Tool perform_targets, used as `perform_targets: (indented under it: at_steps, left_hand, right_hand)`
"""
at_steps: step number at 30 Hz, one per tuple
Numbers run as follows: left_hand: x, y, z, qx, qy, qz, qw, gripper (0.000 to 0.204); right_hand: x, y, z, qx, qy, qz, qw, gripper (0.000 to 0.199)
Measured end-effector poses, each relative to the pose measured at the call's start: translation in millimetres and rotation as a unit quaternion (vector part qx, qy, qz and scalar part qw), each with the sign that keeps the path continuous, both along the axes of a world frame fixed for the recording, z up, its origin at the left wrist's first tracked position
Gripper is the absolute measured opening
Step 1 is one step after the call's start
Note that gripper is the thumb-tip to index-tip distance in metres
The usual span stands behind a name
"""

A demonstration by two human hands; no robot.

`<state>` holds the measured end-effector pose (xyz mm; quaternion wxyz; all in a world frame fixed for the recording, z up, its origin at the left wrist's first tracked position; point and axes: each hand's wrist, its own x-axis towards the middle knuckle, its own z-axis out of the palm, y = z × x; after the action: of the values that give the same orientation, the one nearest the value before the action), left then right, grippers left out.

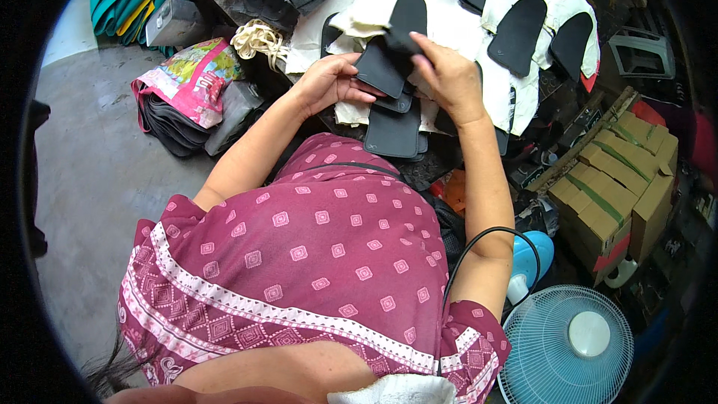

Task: The person repeatedly picks up black shoe insoles from a pile, separates them from white paper or fabric, and restacks them on the table. The hands handle the insoles one at a time, turning and aligning them while organizing the pile.

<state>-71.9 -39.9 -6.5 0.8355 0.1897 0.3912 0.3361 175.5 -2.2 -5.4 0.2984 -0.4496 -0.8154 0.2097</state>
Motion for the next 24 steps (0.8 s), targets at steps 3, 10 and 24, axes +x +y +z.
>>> perform_targets:
  at_steps: [3,10,24]
  left_hand:
    - [0,1,3,0.004,0.023,-0.015,1.0,0.05]
    - [7,2,-1,0.009,-0.06,-0.007,0.998,0.045]
    - [-24,5,88,0.215,0.21,0.154,0.941,0.026]
  right_hand:
    - [11,5,9,0.048,0.051,-0.128,0.989,0.025]
    - [-13,-19,25,0.181,-0.058,-0.037,0.981,0.019]
    - [25,-16,40,-0.054,0.149,-0.155,0.975,0.017]
